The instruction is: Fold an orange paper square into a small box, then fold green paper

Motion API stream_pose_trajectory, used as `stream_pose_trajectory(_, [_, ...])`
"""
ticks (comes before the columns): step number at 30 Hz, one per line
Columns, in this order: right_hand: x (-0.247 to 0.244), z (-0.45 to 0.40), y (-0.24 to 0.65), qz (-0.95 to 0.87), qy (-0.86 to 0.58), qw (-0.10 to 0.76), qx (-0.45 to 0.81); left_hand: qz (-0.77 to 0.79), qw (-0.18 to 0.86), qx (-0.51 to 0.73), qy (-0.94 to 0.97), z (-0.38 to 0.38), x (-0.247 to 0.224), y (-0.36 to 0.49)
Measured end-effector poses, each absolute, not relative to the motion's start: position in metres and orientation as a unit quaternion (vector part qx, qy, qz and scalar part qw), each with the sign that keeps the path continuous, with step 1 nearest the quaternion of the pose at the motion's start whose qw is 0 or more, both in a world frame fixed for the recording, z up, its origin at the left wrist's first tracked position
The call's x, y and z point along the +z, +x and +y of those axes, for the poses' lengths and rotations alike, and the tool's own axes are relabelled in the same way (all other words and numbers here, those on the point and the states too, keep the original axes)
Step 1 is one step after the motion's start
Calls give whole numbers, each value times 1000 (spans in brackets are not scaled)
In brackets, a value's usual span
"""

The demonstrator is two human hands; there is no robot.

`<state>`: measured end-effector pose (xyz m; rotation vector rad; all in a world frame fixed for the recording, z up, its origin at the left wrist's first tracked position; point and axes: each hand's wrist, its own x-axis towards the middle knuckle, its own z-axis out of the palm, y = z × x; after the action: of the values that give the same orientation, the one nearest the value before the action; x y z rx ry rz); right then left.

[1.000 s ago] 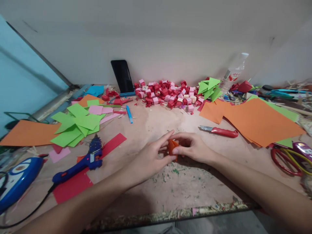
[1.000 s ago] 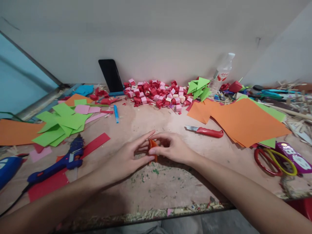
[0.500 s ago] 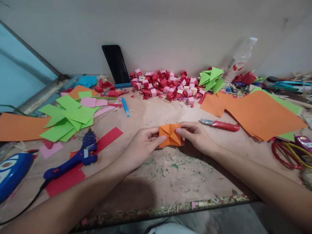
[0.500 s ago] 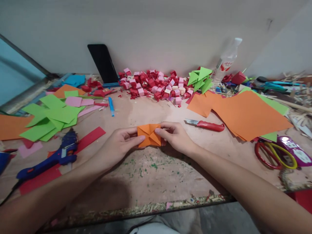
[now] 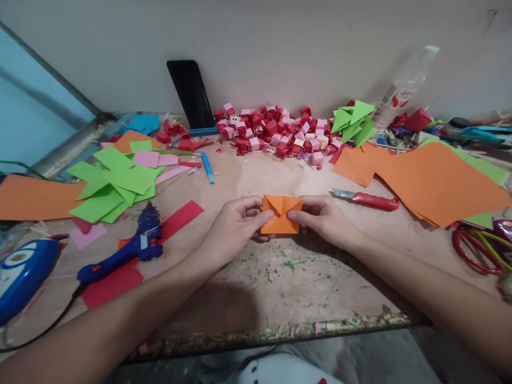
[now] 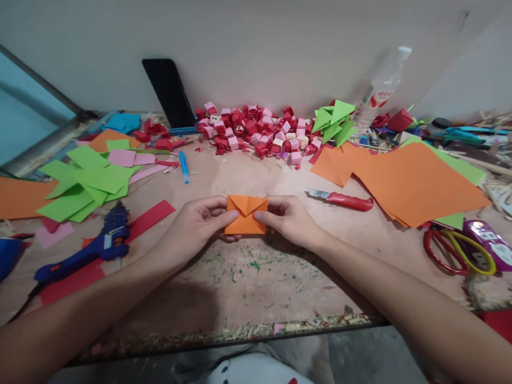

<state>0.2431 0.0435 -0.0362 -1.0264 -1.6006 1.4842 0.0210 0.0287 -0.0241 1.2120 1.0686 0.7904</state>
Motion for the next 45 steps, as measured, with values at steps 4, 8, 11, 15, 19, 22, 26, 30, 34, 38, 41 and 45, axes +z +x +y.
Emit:
stream_pose_trajectory(4, [-33, 43, 244, -600, -406, 373, 579, 451, 610, 369, 538, 29, -22, 23])
stream_pose_trajectory(8, [-32, 42, 244, -596, -410, 382, 575, 444, 603, 373, 548, 29, -21, 22])
stream_pose_trajectory(11, [-34, 42, 243, -606, -409, 377, 569, 426, 615, 373, 548, 28, -22, 22])
stream_pose_trajectory(15, [-36, 41, 241, -623, -396, 356, 573, 438, 588, 382, 563, 27, -26, 23])
stream_pose_trajectory(19, [-35, 40, 241, -623, -385, 352, 583, 463, 585, 363, 559, 26, -28, 24])
stream_pose_trajectory(22, [-34, 39, 243, -618, -374, 346, 599, 449, 590, 380, 553, 24, -26, 24])
stream_pose_trajectory(26, [-36, 39, 245, -601, -353, 340, 632, 422, 619, 398, 530, 24, -24, 24])
stream_pose_trajectory(30, [-38, 39, 246, -589, -347, 345, 643, 399, 646, 413, 503, 23, -24, 25])
stream_pose_trajectory(34, [-37, 38, 247, -583, -360, 356, 636, 403, 656, 405, 494, 23, -23, 23])
stream_pose_trajectory(38, [-34, 37, 245, -568, -376, 384, 623, 373, 718, 376, 452, 21, -16, 20])
stream_pose_trajectory(41, [-35, 37, 244, -580, -383, 405, 594, 359, 749, 348, 435, 20, -11, 21])
stream_pose_trajectory(45, [-38, 36, 244, -613, -380, 413, 557, 410, 720, 312, 464, 21, -13, 24])
